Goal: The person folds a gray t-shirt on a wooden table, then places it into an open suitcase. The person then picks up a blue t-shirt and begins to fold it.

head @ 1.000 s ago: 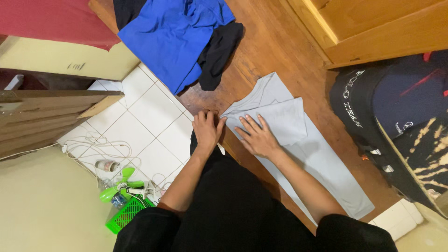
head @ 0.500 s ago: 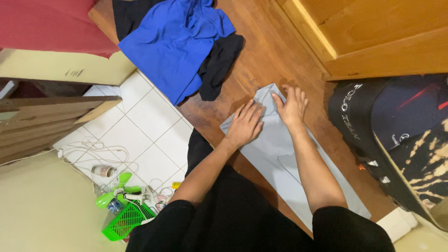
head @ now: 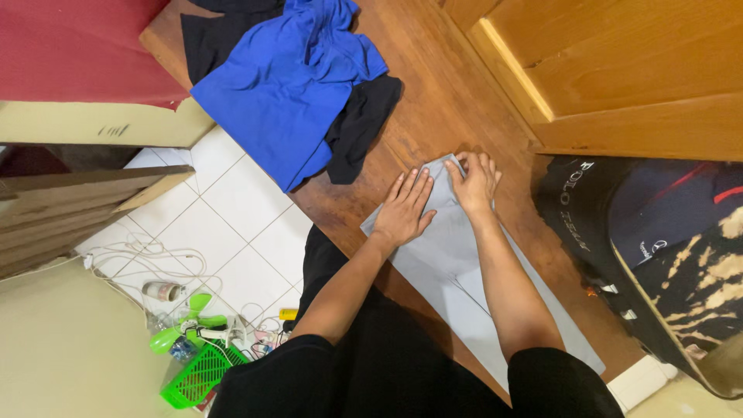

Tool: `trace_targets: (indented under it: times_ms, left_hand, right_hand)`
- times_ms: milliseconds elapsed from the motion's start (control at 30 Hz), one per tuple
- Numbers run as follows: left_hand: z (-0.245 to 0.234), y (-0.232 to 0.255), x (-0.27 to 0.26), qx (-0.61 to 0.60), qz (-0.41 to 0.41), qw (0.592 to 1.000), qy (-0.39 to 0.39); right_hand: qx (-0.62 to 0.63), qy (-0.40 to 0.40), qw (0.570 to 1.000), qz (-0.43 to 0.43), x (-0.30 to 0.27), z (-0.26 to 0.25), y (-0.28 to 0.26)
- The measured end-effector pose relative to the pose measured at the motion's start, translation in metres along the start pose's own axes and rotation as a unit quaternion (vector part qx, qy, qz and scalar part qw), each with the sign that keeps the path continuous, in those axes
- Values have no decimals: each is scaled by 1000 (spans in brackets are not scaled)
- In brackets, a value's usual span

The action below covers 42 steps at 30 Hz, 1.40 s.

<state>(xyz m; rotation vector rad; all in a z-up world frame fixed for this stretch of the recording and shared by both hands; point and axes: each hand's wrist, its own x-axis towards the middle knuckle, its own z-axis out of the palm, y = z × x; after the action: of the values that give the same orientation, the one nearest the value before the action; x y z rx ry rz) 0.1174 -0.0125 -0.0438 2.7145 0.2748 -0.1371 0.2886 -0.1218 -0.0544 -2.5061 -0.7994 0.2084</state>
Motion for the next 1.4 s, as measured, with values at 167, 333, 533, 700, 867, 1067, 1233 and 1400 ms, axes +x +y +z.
trace_targets:
  times_ms: [167, 333, 533, 700, 867, 1067, 1233, 1400]
  left_hand:
    - [-1, 2, 0, 11, 1, 1000, -15]
    - [-3, 1, 1, 9, 0, 1000, -26]
    - [-7, 2, 1, 7, 2, 1000, -4]
    - [-29, 3, -14, -45, -10, 989, 142]
    - [-57, -22, -76, -138, -186, 962, 145]
    - [-52, -32, -111, -167, -248, 947, 115]
    - [-44, -26, -120, -264, -101, 949, 142]
    - [-35, -7, -141, -196, 108, 965, 134]
  right_hand:
    - [-5, 5, 1000, -1, 4, -7, -12]
    - [-17, 14, 999, -25, 9, 0, -1]
    - [-84, 48, 995, -16, 16, -2, 20]
    - [5, -28, 998, -49, 18, -17, 11]
    - [53, -145, 987, 50, 25, -27, 2]
    - [271, -211, 930, 134, 34, -13, 12]
    - [330, -154, 914, 178, 20, -10, 46]
    - [412, -163, 870, 217, -30, -53, 97]
